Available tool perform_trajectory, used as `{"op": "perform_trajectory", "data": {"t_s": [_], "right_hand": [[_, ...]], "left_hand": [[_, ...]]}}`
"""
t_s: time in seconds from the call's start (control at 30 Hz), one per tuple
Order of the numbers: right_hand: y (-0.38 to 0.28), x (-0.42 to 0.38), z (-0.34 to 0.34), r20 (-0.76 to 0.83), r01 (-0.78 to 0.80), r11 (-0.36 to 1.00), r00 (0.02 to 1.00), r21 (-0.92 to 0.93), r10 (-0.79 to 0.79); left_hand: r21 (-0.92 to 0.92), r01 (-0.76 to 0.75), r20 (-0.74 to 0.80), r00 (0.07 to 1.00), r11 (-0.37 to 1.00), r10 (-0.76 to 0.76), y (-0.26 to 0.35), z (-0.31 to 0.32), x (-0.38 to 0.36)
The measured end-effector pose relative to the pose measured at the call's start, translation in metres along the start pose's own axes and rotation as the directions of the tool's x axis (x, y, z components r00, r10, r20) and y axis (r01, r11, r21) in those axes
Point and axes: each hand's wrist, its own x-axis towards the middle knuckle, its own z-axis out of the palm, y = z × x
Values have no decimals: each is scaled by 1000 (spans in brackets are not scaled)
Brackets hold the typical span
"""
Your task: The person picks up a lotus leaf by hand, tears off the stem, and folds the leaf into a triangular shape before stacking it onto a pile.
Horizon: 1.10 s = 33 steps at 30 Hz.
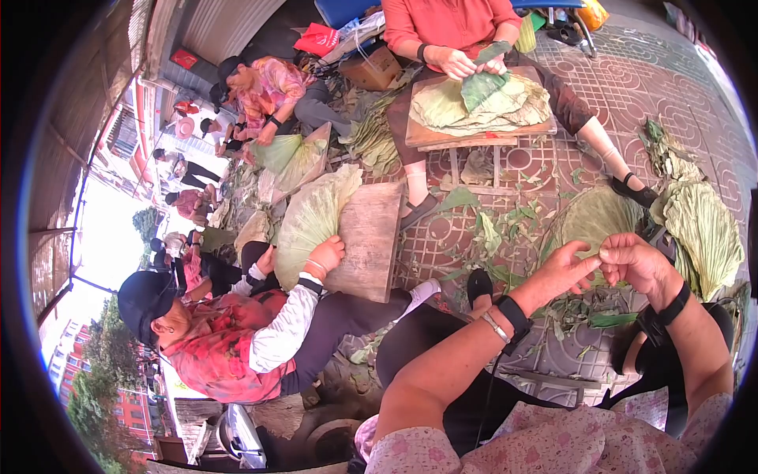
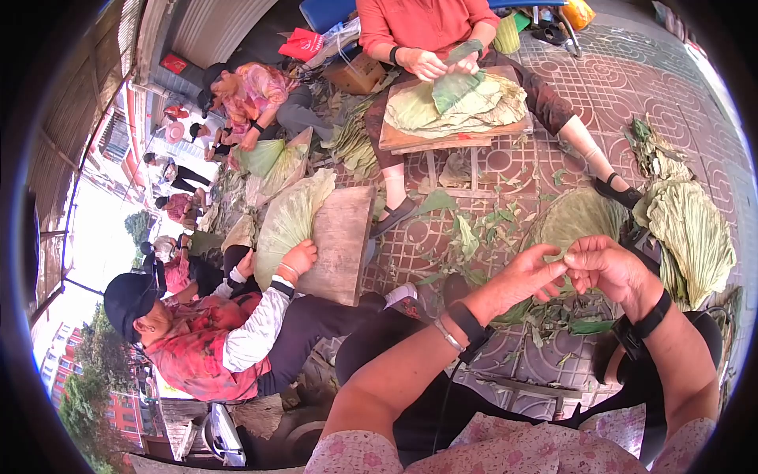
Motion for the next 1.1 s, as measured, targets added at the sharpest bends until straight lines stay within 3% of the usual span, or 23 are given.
{"op": "perform_trajectory", "data": {"t_s": [0.53, 0.83, 0.93, 1.1], "right_hand": [[-2, -3, -3, 120, -65, 987, 992, 150, 47], [2, -1, -6, -96, -6, 992, 995, -125, -6], [5, 0, -3, -161, 12, 955, 985, -295, -62], [6, -2, 7, -177, -6, 956, 983, -294, -48]], "left_hand": [[-66, 23, 71, 997, 998, -18, 7, 4, -2], [64, -1, -58, 998, 998, 5, -8, -1, 1], [118, 5, -98, 995, 993, 7, -14, -1, 4], [212, 4, -134, 991, 977, 25, -17, -2, 4]]}}
